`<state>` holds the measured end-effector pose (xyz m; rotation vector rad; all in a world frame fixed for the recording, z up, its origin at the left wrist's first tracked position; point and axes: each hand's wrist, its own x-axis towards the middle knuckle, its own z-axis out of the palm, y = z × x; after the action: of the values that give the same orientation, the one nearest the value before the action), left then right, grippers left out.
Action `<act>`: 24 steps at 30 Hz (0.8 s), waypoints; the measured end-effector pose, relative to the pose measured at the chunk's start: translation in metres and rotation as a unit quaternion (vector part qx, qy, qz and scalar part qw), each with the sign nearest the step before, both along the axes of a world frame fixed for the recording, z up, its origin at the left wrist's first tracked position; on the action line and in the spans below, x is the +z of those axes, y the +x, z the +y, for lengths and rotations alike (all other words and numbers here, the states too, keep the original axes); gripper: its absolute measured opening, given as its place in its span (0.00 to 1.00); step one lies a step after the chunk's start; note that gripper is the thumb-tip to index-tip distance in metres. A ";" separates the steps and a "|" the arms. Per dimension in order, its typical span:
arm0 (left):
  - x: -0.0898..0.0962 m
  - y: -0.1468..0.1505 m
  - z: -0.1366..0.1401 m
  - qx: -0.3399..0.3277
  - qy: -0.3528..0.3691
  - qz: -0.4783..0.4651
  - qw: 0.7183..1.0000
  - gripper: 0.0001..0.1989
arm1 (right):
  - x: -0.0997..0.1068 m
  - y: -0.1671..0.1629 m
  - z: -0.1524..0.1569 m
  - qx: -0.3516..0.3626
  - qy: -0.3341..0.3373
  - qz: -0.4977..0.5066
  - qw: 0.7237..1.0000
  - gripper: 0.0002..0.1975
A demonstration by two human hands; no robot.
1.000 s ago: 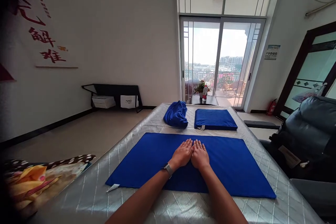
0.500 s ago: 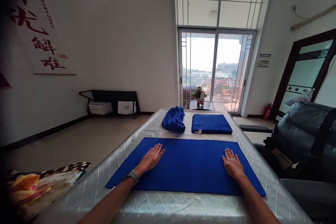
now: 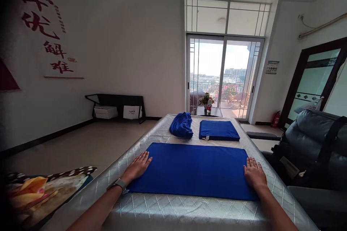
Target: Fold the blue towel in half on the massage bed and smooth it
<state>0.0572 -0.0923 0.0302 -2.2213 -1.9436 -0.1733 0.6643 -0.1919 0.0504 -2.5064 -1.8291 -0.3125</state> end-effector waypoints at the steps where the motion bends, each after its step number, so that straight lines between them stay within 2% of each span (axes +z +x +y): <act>1: 0.005 0.010 -0.002 0.007 0.012 -0.010 1.000 0.28 | 0.006 -0.016 -0.002 0.020 0.009 -0.010 1.000 0.32; 3: 0.013 0.043 -0.009 -0.011 0.050 -0.034 0.998 0.28 | 0.016 -0.059 -0.005 0.074 0.026 0.001 0.997 0.31; 4: 0.015 0.066 -0.015 -0.040 0.068 -0.046 0.996 0.28 | 0.019 -0.086 -0.006 0.105 0.030 0.023 0.994 0.31; 8: 0.007 0.166 -0.048 -0.221 0.105 -0.069 0.967 0.26 | 0.021 -0.190 -0.011 0.248 0.004 0.110 0.962 0.32; 10: -0.003 0.201 -0.063 -0.265 0.094 -0.074 0.957 0.27 | 0.015 -0.222 -0.014 0.284 -0.017 0.131 0.950 0.32; 12: -0.010 0.218 -0.073 -0.278 0.071 -0.080 0.955 0.27 | 0.009 -0.237 -0.017 0.288 -0.035 0.139 0.947 0.31; 15: -0.012 0.222 -0.080 -0.272 0.048 -0.092 0.957 0.28 | 0.004 -0.240 -0.020 0.272 -0.049 0.143 0.950 0.31; 20: -0.002 0.209 -0.081 -0.262 0.003 -0.089 0.961 0.31 | 0.004 -0.230 -0.021 0.251 -0.062 0.147 0.955 0.32; 22: -0.001 0.188 -0.080 -0.237 -0.014 -0.083 0.968 0.33 | 0.000 -0.211 -0.024 0.233 -0.062 0.143 0.960 0.34; 24: -0.004 0.149 -0.079 -0.200 -0.023 -0.071 0.977 0.34 | -0.009 -0.175 -0.029 0.208 -0.053 0.131 0.968 0.35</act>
<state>0.2061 -0.1709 0.0262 -2.6763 -1.5484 -0.3547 0.4888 -0.2209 0.0414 -2.0203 -2.2280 0.1257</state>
